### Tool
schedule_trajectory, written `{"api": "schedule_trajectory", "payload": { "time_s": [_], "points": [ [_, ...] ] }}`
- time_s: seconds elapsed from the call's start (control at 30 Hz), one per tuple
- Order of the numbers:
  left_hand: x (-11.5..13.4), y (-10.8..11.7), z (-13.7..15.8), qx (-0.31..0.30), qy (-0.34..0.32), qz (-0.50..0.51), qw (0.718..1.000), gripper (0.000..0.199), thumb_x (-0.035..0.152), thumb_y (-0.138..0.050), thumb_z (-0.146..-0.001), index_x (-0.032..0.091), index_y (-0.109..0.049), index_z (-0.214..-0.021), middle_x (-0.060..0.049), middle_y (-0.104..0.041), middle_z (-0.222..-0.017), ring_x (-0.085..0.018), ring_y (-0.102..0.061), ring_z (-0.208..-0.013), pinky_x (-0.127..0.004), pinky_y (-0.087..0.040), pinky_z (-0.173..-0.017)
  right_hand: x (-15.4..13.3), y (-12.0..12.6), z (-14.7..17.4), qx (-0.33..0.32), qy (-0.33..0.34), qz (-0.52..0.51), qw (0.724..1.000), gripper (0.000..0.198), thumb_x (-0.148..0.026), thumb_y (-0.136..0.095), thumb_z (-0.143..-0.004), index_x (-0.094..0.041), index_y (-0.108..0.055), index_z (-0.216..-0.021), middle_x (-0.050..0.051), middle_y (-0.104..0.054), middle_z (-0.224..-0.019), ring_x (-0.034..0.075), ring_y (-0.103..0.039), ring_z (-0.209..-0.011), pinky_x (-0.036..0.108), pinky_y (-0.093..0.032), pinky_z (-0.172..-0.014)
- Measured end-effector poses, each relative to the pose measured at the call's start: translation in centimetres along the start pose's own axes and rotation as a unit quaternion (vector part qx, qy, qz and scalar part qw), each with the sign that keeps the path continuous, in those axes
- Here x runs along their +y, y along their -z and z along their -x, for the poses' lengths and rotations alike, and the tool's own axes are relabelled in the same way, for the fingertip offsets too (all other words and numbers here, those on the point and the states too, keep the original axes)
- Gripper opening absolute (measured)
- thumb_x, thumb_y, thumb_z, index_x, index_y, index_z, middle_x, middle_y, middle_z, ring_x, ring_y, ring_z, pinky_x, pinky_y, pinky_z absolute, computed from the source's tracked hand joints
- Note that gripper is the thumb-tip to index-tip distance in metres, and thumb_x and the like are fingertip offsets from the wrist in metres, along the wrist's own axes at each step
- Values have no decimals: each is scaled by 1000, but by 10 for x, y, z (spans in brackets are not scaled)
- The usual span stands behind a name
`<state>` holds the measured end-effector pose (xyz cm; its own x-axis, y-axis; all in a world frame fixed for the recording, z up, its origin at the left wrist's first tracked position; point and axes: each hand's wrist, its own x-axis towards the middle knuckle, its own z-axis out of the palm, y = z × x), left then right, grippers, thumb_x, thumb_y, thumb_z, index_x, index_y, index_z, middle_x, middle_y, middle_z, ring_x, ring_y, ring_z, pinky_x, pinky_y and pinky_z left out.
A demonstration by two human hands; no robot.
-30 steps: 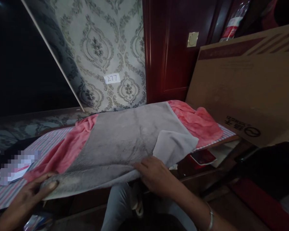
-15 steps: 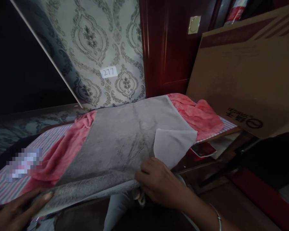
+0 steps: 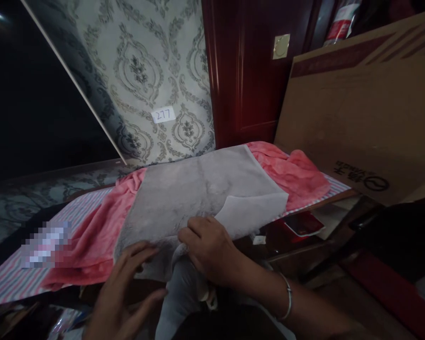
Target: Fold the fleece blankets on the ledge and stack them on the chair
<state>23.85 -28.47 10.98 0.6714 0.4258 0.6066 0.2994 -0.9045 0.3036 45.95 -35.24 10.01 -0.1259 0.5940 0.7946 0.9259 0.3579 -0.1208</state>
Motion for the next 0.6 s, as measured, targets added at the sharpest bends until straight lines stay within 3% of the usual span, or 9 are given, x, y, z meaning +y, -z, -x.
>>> {"api": "schedule_trajectory", "payload": {
  "time_s": [0.07,0.17,0.27,0.4,0.5,0.6],
  "points": [
    [12,-23,-19,3,-44,-22,999,49,34,-67,-85,24,-55,-132,-14,-65,-125,-28,-65,-114,-41,-60,-90,-3,4,-3,10,17,-9,1000,19,-3,-44,-84,-20,-54,-86,3,-53,-78,17,-47,-72,29,-36,-63],
    [18,-44,-36,28,-93,-56,994,37,15,-53,-87,19,-54,-124,-13,-66,-113,-24,-67,-103,-38,-60,-84,-3,13,-2,-3,25,7,1000,19,-4,-42,-86,-20,-52,-87,3,-54,-79,17,-48,-72,29,-36,-63],
    [17,-51,-42,30,-142,-80,986,33,8,-46,-87,19,-55,-117,-10,-66,-101,-21,-66,-90,-32,-59,-75,4,24,4,-65,7,36,997,15,-8,-51,-82,-21,-51,-90,3,-57,-81,17,-50,-73,29,-35,-62],
    [13,-53,-39,11,-213,-124,969,30,6,-44,-87,17,-58,-111,-10,-67,-95,-22,-65,-84,-34,-59,-73,27,39,17,-184,-39,37,981,23,-10,-63,-74,-21,-52,-90,1,-61,-85,16,-53,-73,27,-33,-62],
    [10,-50,-34,32,-194,-144,970,28,4,-44,-87,17,-59,-106,-9,-67,-94,-20,-65,-82,-31,-58,-69,40,48,28,-248,-70,33,966,24,-6,-63,-72,-21,-53,-88,1,-62,-86,16,-57,-76,28,-33,-65],
    [9,-41,-28,75,-169,-148,972,28,4,-47,-88,19,-61,-107,-8,-65,-93,-15,-65,-80,-24,-56,-69,35,58,36,-272,-99,-3,957,24,-4,-62,-72,-22,-53,-86,-1,-62,-85,16,-59,-76,28,-32,-64]
  ]
}}
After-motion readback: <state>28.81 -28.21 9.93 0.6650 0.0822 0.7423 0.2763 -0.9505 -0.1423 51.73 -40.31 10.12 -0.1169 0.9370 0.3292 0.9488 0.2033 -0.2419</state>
